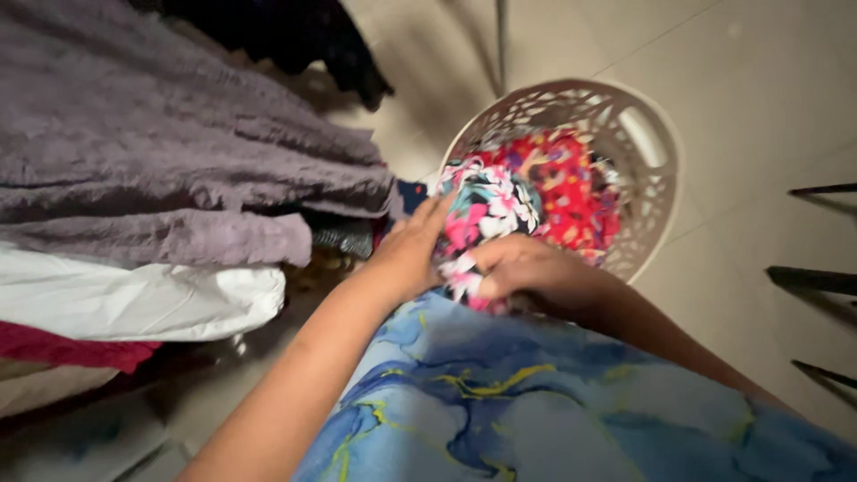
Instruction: The person takes clothes from a laundry basket, places them on hangers, and hangs them on a clothing rack. The person handles a red top, a white and checkered top, a purple top, and a black floral top, one at a time.
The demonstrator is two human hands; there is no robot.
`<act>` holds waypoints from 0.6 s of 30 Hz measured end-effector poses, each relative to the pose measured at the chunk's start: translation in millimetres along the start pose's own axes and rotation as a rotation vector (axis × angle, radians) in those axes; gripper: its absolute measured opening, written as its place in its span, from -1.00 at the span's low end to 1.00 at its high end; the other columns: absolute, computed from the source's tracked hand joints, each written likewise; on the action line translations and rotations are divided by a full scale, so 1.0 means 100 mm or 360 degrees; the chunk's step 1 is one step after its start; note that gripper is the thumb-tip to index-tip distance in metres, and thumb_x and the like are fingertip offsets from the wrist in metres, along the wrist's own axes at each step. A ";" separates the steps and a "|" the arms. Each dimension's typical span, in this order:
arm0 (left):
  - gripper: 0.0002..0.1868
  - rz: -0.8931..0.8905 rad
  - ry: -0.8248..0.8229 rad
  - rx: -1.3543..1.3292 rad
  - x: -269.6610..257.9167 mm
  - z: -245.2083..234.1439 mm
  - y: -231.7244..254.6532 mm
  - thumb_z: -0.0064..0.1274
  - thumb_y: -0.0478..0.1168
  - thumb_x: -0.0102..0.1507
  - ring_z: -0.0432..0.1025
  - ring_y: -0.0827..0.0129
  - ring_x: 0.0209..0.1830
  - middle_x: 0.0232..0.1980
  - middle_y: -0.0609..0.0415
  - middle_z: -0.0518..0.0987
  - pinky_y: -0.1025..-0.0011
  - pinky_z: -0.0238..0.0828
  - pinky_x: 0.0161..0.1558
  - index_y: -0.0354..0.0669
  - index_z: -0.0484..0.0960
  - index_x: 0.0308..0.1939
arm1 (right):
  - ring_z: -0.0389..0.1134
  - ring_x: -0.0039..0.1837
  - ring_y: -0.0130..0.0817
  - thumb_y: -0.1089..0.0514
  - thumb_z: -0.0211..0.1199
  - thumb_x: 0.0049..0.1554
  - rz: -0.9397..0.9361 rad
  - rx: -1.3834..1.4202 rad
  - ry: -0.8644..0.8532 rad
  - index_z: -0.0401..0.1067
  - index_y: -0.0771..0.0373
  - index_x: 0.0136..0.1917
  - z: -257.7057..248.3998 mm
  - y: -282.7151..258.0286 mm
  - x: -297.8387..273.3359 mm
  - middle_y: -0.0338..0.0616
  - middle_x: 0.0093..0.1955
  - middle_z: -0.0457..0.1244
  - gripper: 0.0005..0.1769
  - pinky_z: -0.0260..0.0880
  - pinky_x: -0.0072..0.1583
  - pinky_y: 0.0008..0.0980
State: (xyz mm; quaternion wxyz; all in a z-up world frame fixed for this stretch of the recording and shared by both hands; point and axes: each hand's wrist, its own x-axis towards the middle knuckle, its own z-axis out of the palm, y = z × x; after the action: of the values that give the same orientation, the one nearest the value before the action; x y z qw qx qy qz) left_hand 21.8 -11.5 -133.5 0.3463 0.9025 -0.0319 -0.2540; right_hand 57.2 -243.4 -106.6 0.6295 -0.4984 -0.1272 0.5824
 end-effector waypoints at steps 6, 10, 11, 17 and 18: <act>-0.48 0.0883 -0.0262 -0.0910 0.17 0.14 -0.04 -0.04 -0.27 0.27 0.46 0.18 0.31 0.30 -0.12 0.60 0.32 0.34 0.37 -0.29 0.52 0.33 | 0.38 0.04 -0.42 0.12 0.18 0.31 -0.0705 0.0328 0.0299 0.48 0.38 0.07 0.35 -0.33 0.11 -0.19 -0.03 0.38 -0.75 0.40 0.16 -0.37; -0.62 0.0019 -0.0112 -0.1689 0.12 0.11 0.08 -0.08 -0.16 0.35 0.48 0.17 0.07 0.07 -0.09 0.63 0.23 0.41 0.18 -0.34 0.58 0.14 | 0.29 0.27 -0.45 0.05 0.16 0.35 -0.0973 -0.0552 0.1074 0.44 0.29 0.23 -0.11 -0.30 -0.12 -0.16 0.22 0.30 -0.69 0.26 0.36 -0.40; -0.62 -0.0188 -0.0133 -0.2039 0.08 0.05 0.13 -0.07 -0.13 0.36 0.49 0.13 0.01 0.01 -0.11 0.63 0.17 0.43 0.14 -0.37 0.61 0.09 | 0.30 0.27 -0.42 0.04 0.16 0.34 -0.0901 -0.0674 0.1064 0.43 0.29 0.25 -0.26 -0.28 -0.19 -0.14 0.23 0.30 -0.67 0.27 0.35 -0.37; -0.67 0.0132 -0.0070 -0.3037 0.06 -0.34 -0.02 -0.06 -0.05 0.35 0.54 0.18 -0.07 -0.01 -0.02 0.65 0.15 0.51 0.03 -0.18 0.61 0.04 | 0.35 0.27 -0.28 -0.03 0.16 0.27 -0.0037 -0.0603 0.0494 0.37 0.29 0.35 -0.46 0.40 -0.22 -0.06 0.28 0.31 -0.52 0.32 0.34 -0.20; -0.69 0.0292 -0.0097 -0.3107 0.18 -0.32 -0.14 -0.04 -0.07 0.39 0.53 0.18 -0.07 0.00 -0.04 0.64 0.14 0.51 0.01 -0.19 0.60 0.06 | 0.36 0.26 -0.26 -0.04 0.16 0.26 -0.0030 -0.0326 0.0474 0.36 0.29 0.36 -0.42 0.48 -0.26 -0.04 0.29 0.32 -0.49 0.33 0.33 -0.17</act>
State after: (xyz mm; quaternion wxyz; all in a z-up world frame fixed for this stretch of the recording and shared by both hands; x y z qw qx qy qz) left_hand 51.3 14.1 -129.8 0.9579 0.2066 0.1132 -0.1639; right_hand 51.7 -293.9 -152.4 0.5928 -0.6395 -0.0959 0.4801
